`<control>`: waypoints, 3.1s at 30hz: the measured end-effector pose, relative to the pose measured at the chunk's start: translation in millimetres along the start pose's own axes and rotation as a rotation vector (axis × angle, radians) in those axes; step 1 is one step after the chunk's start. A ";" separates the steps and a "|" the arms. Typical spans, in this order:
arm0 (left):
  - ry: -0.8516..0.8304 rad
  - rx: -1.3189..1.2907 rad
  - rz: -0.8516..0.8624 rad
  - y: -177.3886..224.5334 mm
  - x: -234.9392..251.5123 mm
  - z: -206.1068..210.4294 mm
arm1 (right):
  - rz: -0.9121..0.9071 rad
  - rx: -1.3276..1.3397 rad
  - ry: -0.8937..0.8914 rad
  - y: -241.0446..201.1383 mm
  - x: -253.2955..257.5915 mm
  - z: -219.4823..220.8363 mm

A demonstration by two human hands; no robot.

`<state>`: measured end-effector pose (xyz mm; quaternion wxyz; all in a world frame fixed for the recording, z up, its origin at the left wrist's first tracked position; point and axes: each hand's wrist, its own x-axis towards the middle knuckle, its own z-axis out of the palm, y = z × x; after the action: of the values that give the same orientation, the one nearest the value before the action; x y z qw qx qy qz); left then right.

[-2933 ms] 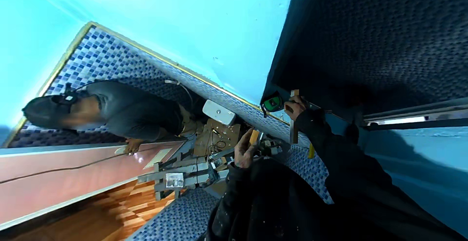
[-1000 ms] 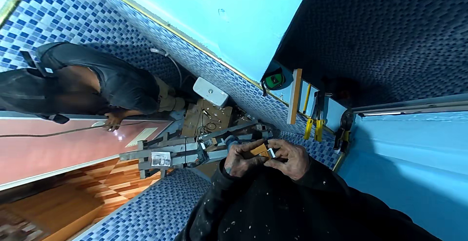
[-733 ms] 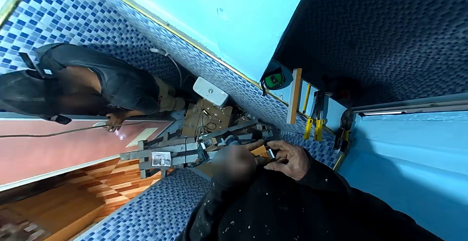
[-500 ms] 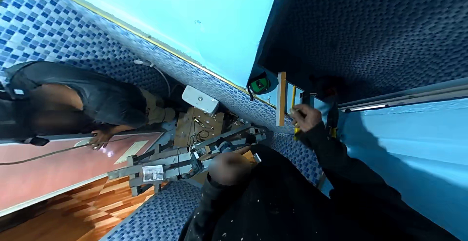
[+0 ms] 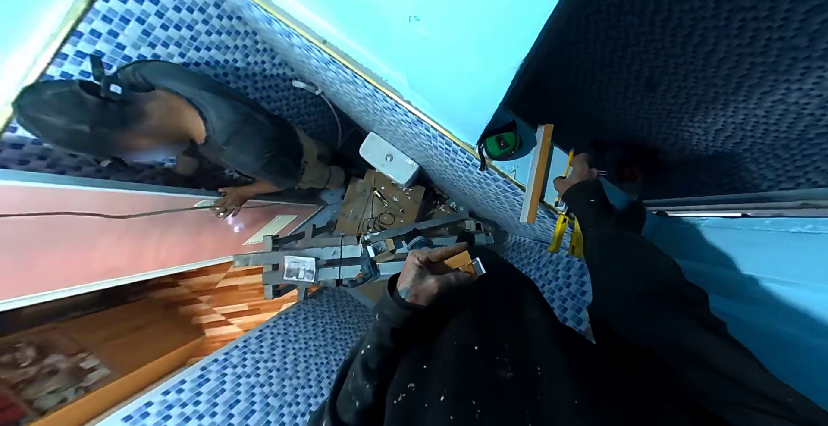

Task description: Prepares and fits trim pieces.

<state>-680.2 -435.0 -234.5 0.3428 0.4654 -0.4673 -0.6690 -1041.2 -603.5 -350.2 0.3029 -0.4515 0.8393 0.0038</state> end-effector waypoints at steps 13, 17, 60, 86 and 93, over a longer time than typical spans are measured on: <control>-0.304 -0.037 -0.032 -2.1 -18.2 23.3 | -0.626 1.044 -0.453 7.1 -175.4 -57.9; -0.309 -0.047 -0.036 -5.0 -21.1 22.4 | -0.856 1.004 -0.515 1.2 -213.6 -50.4; -0.295 -0.038 -0.047 -7.3 -37.1 20.7 | -0.882 1.071 -0.531 7.3 -271.4 5.1; -0.278 -0.038 -0.086 -5.6 -37.6 22.9 | -0.960 0.709 -0.658 -10.1 -263.2 -16.0; -0.282 -0.040 -0.076 -6.0 -37.2 22.5 | -0.982 0.692 -0.674 -14.0 -264.4 -15.0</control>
<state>-689.3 -392.9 -226.0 0.2573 0.3773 -0.4795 -0.7494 -930.0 -416.3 -198.9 0.6408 -0.6308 0.3504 -0.2620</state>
